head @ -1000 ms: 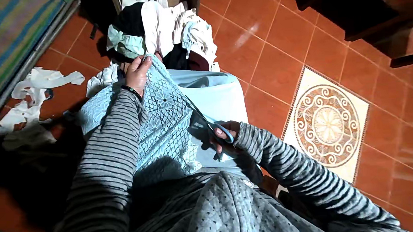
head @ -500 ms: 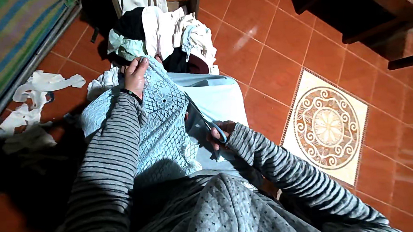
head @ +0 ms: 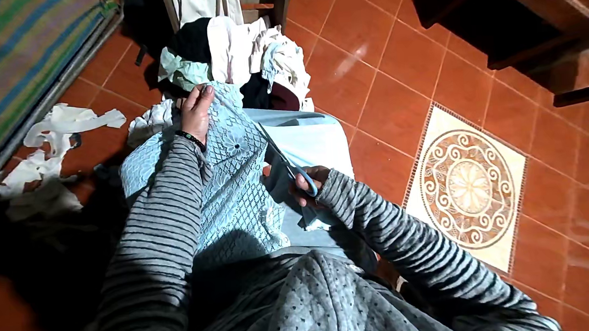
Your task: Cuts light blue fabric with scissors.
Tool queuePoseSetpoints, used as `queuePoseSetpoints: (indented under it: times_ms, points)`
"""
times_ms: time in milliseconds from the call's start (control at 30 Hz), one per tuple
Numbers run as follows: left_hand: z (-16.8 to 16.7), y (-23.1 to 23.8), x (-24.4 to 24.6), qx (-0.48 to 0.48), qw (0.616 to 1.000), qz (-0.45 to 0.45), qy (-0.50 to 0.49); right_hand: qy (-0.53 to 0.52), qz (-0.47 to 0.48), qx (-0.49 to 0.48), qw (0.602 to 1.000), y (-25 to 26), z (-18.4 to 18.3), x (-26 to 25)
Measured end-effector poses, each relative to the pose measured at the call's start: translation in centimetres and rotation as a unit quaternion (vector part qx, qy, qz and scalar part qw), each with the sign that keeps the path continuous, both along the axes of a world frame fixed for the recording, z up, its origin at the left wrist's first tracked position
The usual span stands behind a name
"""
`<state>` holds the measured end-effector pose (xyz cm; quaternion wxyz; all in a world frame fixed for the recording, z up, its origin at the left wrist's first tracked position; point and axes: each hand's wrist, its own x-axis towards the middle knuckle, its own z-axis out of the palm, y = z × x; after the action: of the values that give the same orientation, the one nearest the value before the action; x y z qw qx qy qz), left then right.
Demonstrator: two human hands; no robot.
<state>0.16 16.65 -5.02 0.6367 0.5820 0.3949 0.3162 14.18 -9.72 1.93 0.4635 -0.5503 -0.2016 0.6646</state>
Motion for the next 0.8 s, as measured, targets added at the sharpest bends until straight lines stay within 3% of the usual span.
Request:
queuePoseSetpoints:
  times_ms: [233, 467, 800]
  points:
    - [0.3, 0.0, 0.0, 0.006, 1.000, 0.000, 0.000, -0.015, -0.019, -0.013, 1.000, 0.9, 0.5, -0.1]
    - [-0.1, 0.0, -0.1, 0.004, 1.000, 0.000, -0.009, 0.015, 0.002, 0.087, 0.996, 1.3, -3.2, 0.9]
    - [-0.1, 0.1, 0.0, -0.001, 0.999, -0.004, -0.035, 0.047, -0.035, 0.095, 0.994, 1.7, -3.2, 0.7]
